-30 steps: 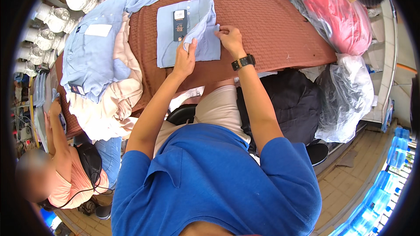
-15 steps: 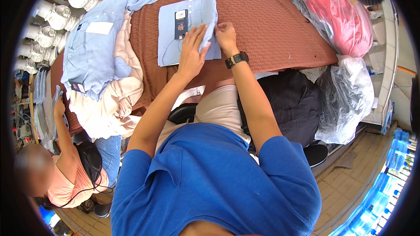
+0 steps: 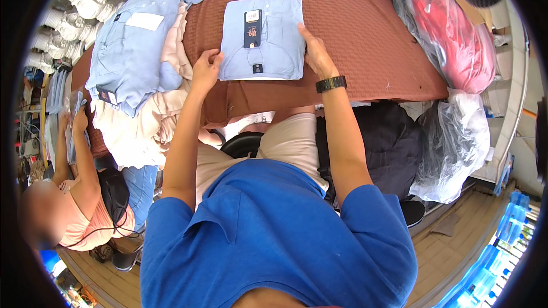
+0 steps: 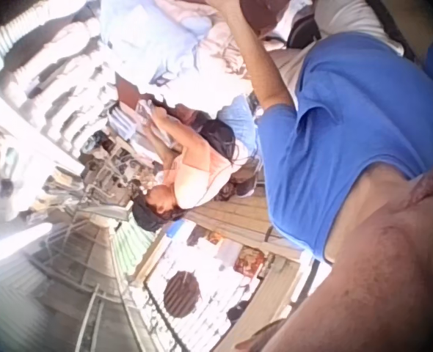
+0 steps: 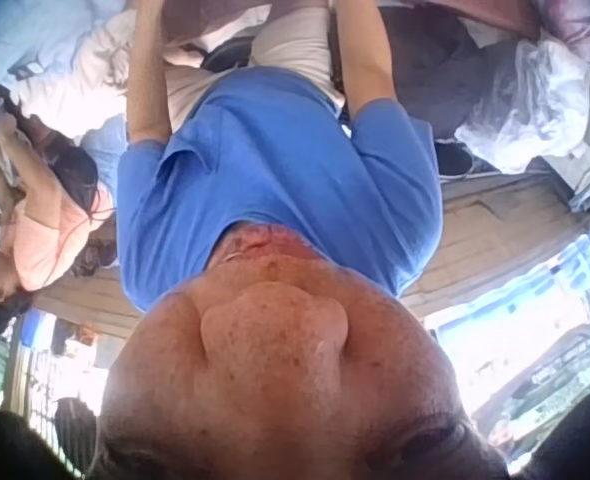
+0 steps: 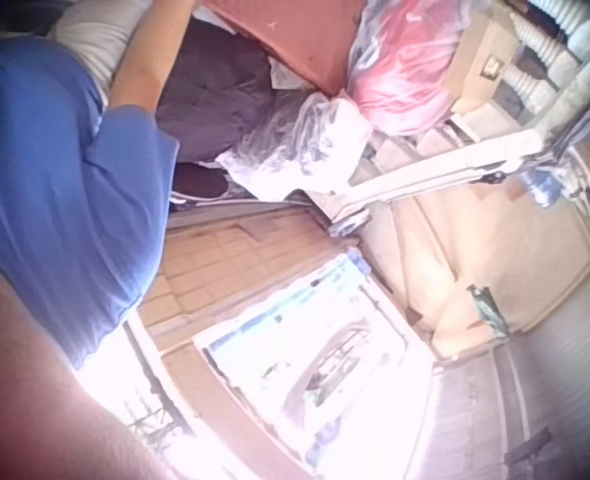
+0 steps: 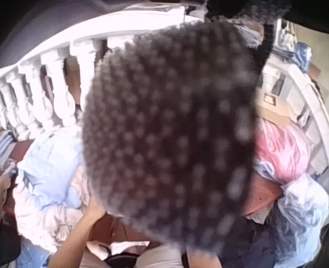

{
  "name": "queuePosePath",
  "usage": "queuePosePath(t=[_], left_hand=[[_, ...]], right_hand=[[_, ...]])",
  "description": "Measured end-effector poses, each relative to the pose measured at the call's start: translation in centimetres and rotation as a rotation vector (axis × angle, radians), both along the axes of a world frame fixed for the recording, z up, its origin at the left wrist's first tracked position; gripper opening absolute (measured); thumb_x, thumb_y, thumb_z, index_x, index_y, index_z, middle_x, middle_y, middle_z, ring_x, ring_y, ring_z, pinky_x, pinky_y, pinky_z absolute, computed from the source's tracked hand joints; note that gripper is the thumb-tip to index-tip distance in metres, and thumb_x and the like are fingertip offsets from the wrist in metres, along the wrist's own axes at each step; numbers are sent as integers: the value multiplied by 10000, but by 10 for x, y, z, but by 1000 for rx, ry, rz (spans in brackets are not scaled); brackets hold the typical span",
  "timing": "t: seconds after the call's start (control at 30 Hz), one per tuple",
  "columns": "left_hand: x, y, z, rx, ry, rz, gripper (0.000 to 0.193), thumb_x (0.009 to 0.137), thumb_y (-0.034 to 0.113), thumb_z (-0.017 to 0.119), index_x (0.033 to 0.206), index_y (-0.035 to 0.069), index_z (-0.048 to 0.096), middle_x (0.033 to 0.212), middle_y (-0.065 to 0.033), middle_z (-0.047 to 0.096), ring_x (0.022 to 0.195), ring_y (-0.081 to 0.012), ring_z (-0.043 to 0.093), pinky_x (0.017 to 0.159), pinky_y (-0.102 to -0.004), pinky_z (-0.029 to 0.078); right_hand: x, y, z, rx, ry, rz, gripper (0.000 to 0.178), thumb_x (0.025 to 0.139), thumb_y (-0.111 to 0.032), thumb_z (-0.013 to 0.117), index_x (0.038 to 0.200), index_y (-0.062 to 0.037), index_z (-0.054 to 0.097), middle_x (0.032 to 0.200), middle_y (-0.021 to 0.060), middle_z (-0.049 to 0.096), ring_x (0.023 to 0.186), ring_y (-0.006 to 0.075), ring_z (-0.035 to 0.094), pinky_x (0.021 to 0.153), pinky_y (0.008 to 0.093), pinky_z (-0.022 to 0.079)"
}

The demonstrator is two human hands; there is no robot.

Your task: The person folds a light blue shirt, inserts it into a clear plastic bag, and places it onto a stack before picking up another shirt to spread it out on the table.

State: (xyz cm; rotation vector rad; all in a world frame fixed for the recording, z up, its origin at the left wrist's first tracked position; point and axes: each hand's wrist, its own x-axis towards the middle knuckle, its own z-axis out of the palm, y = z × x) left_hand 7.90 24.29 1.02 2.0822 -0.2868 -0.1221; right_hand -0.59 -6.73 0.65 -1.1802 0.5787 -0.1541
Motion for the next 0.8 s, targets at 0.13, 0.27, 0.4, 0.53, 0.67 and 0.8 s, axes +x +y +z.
queuePosePath(t=[0.13,0.27,0.4,0.53,0.67,0.8], left_hand=[[2,-10,12,-201,242,-79,399,921,268,717,1162,-45,659,934,-93,713,825,-125,624,733,-283,495],[8,-21,25,-217,241,-83,454,960,360,659,1187,-34,659,989,-88,702,876,-125,612,792,-269,475],[23,-27,23,-424,465,-105,620,996,480,567,1264,-78,609,1188,-154,671,1084,-166,612,940,-288,460],[40,-26,25,-459,545,-202,738,1008,525,519,1353,-127,519,1373,-203,580,1252,-220,564,1052,-314,420],[49,-35,32,-333,559,-220,793,993,582,498,1396,-100,494,1405,-198,555,1299,-237,524,1088,-330,380],[55,-44,45,-341,536,-281,867,980,643,456,1455,-81,426,1498,-195,462,1387,-248,434,1140,-343,318]], right_hand=[[-4,21,25,-265,-20,75,459,893,-316,745,971,131,676,880,118,692,739,148,629,645,304,511],[-1,23,26,-266,-7,21,432,885,-290,758,948,130,676,878,108,691,750,143,627,653,308,510],[2,12,9,-296,65,51,411,900,-274,746,955,127,675,890,92,689,765,142,624,674,311,509],[3,9,10,-160,18,86,465,919,-285,727,1064,149,647,1009,133,696,879,166,646,767,308,519],[5,13,15,-115,6,97,542,944,-289,693,1199,176,583,1145,184,677,1006,204,652,865,327,519],[8,7,14,-162,102,81,554,968,-290,658,1240,181,556,1183,202,666,1038,232,655,889,348,520]])
